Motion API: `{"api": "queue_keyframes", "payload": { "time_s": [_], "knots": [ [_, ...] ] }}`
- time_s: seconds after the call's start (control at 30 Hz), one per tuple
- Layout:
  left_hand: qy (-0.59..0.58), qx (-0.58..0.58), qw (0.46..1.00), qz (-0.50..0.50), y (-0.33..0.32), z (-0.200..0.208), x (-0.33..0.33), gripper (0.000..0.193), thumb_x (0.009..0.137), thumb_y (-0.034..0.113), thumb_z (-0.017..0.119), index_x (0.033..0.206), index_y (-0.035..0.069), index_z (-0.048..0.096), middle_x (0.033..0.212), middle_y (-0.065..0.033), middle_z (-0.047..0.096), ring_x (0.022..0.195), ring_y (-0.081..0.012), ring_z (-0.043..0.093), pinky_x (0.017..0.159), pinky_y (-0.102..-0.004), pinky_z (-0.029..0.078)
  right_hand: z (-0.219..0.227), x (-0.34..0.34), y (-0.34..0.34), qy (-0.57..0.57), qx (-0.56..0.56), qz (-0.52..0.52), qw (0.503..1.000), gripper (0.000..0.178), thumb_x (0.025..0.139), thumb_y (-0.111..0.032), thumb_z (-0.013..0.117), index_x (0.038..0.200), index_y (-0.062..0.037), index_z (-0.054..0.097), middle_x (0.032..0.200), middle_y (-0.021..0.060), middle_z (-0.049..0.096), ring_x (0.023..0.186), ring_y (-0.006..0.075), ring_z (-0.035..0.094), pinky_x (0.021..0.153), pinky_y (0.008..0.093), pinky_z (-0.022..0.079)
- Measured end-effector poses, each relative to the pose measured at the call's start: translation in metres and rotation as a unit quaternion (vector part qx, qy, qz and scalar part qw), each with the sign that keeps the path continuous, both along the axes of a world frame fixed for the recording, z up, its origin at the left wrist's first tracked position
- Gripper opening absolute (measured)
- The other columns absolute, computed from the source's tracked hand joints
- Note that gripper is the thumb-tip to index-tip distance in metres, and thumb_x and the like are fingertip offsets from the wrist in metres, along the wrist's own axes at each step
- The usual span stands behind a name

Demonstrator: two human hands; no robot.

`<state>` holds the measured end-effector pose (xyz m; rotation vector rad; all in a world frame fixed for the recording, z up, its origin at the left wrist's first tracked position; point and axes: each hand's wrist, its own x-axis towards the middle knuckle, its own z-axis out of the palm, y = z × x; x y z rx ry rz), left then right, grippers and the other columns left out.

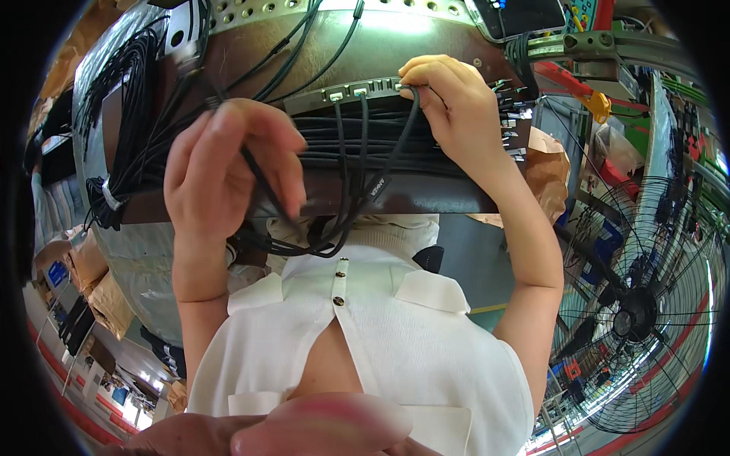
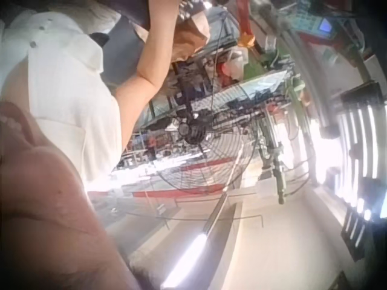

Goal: Assembling or testing electronic cables by plugging them from a bundle into a testing fixture and trimming them with wire cutters.

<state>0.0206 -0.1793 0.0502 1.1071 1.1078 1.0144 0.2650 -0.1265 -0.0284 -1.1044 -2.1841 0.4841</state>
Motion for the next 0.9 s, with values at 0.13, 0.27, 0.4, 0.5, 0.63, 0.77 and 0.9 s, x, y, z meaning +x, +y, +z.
{"api": "queue_keyframes", "payload": {
  "time_s": [0.13, 0.27, 0.4, 0.5, 0.63, 0.77, 0.9],
  "knots": [
    [-0.116, -0.229, 0.948, -0.188, 0.009, 0.0, 0.013, 0.045, 0.101, 0.031, 0.04, 0.089, -0.006, 0.062, 0.062, -0.0148, 0.062, 0.051, -0.0179, 0.059, 0.049, -0.0259, 0.046, 0.004, -0.004, 0.005, -0.034, -0.01, 0.011, 0.999, 0.015, 0.078, 0.001, 0.064, 0.091, -0.0054, 0.06, 0.096, 0.0041, 0.066, 0.088, 0.0255, 0.063, 0.076, 0.0345, 0.047],
    [-0.155, -0.269, 0.925, -0.221, 0.013, -0.013, 0.023, 0.043, 0.1, 0.03, 0.042, 0.088, -0.006, 0.062, 0.061, -0.0145, 0.062, 0.048, -0.0178, 0.058, 0.047, -0.026, 0.046, 0.016, -0.001, 0.003, -0.041, 0.04, 0.026, 0.998, 0.018, 0.077, -0.002, 0.067, 0.093, -0.0073, 0.061, 0.096, 0.003, 0.066, 0.085, 0.0247, 0.063, 0.073, 0.0347, 0.047],
    [-0.149, -0.324, 0.889, -0.287, 0.028, -0.005, 0.032, 0.044, 0.098, 0.029, 0.043, 0.084, -0.007, 0.064, 0.06, -0.015, 0.062, 0.046, -0.018, 0.057, 0.046, -0.0262, 0.047, 0.045, -0.017, 0.014, -0.092, 0.212, 0.135, 0.964, 0.019, 0.076, -0.014, 0.065, 0.095, -0.0116, 0.064, 0.091, 0.0018, 0.065, 0.082, 0.0204, 0.062, 0.073, 0.0321, 0.049],
    [-0.016, -0.206, 0.916, -0.345, 0.024, 0.004, 0.016, 0.037, 0.094, 0.025, 0.052, 0.084, -0.006, 0.068, 0.061, -0.0103, 0.063, 0.049, -0.0137, 0.057, 0.047, -0.0249, 0.045, 0.035, -0.001, 0.018, -0.069, 0.165, 0.043, 0.983, 0.02, 0.077, -0.004, 0.065, 0.096, -0.0098, 0.064, 0.093, 0.0045, 0.067, 0.084, 0.0239, 0.064, 0.073, 0.034, 0.05],
    [0.091, -0.105, 0.928, -0.346, 0.027, 0.015, 0.003, 0.029, 0.09, 0.024, 0.062, 0.09, -0.004, 0.071, 0.065, -0.0038, 0.065, 0.057, -0.0078, 0.056, 0.052, -0.0217, 0.044, 0.005, 0.027, 0.001, -0.021, 0.019, -0.013, 1.0, 0.024, 0.077, 0.007, 0.061, 0.098, -0.0055, 0.062, 0.094, 0.0082, 0.067, 0.084, 0.0273, 0.066, 0.075, 0.0343, 0.052],
    [0.084, -0.088, 0.968, -0.219, 0.03, -0.003, -0.014, 0.038, 0.098, 0.031, 0.052, 0.094, -0.003, 0.071, 0.074, -0.0046, 0.065, 0.067, -0.0074, 0.059, 0.059, -0.0201, 0.046, 0.01, 0.024, 0.008, 0.005, -0.066, 0.016, 0.998, 0.025, 0.077, 0.011, 0.058, 0.097, -0.0032, 0.061, 0.096, 0.0101, 0.067, 0.084, 0.0264, 0.067, 0.074, 0.0322, 0.053],
    [0.141, -0.01, 0.979, -0.145, 0.054, -0.026, -0.039, 0.041, 0.103, 0.03, 0.044, 0.1, -0.002, 0.069, 0.079, -0.0048, 0.066, 0.072, -0.0087, 0.061, 0.066, -0.022, 0.049, 0.012, 0.019, 0.01, -0.036, -0.048, 0.054, 0.997, 0.024, 0.073, 0.009, 0.062, 0.093, -0.0032, 0.058, 0.096, 0.0085, 0.066, 0.083, 0.0269, 0.065, 0.071, 0.0335, 0.053]
  ]
}}
